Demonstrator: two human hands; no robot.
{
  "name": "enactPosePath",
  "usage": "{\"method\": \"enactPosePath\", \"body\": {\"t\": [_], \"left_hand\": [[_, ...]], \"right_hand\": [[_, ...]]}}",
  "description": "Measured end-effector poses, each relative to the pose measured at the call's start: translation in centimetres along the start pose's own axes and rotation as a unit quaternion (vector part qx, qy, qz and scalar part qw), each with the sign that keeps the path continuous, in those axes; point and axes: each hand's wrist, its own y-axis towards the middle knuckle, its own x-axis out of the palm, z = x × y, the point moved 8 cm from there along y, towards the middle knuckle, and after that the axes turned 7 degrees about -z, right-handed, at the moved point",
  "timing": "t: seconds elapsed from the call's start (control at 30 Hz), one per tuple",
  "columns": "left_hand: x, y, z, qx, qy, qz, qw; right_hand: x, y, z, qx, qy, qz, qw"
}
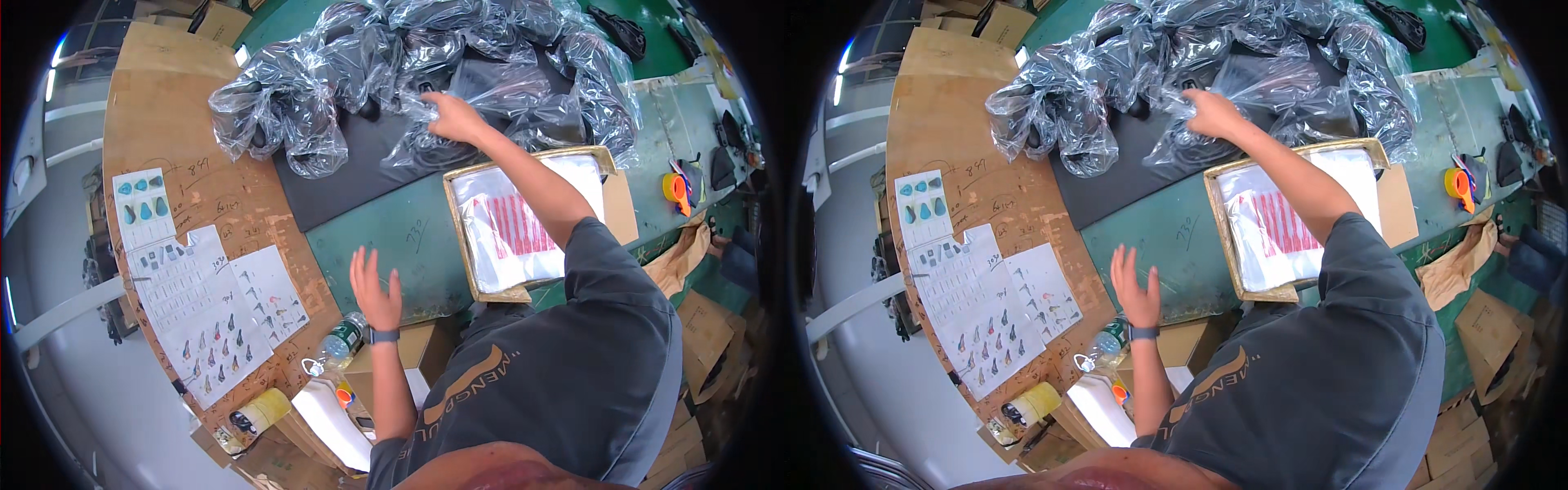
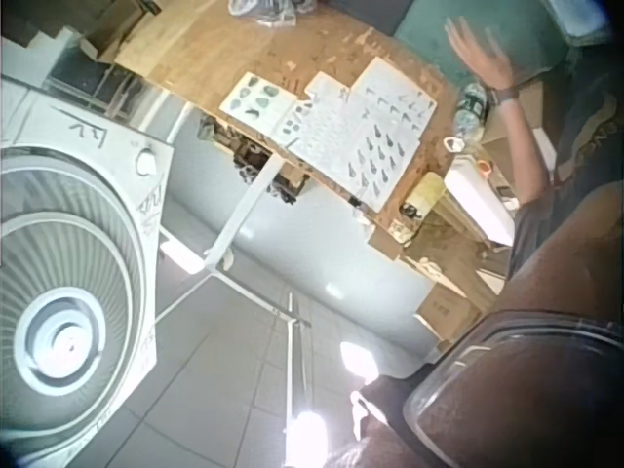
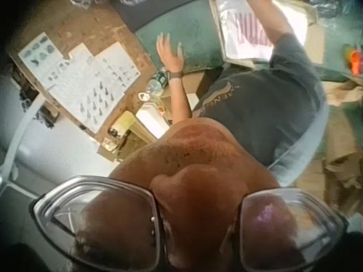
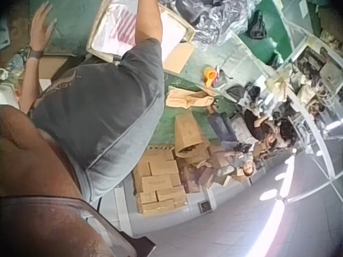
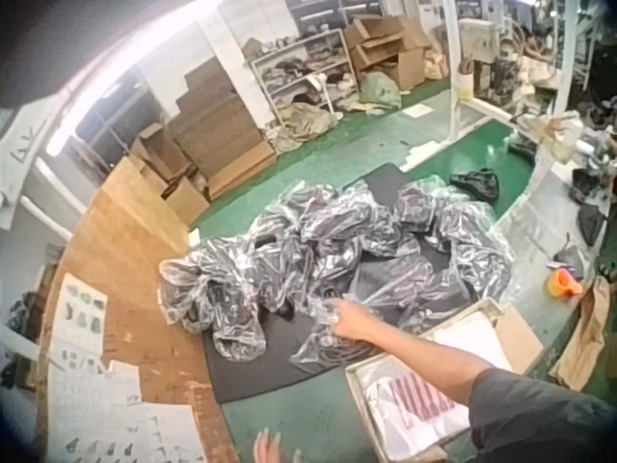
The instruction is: Pack bicycle seats into cardboard boxes in a warehouse environment.
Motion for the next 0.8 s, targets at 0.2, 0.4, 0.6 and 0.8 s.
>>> {"method": "enactPosePath", "body": {"t": [0.2,0.4,0.6,0.8], "left_hand": [[-1.1,5.3,2.5,0.025,0.019,0.025,0.999],[-2.5,2.9,1.9,0.031,0.175,0.098,0.979],[7.3,-7.0,-9.1,-0.089,0.207,-0.144,0.964],[22.7,-17.1,-12.5,-0.106,0.116,-0.209,0.965]], "right_hand": [[-1.3,-6.3,-10.7,-0.108,-0.007,-0.131,0.985],[5.9,-14.1,-19.9,-0.294,0.016,-0.322,0.900],[21.0,-21.7,-18.8,-0.337,-0.006,-0.521,0.784],[32.9,-29.4,-13.4,-0.378,-0.213,-0.660,0.613]]}}
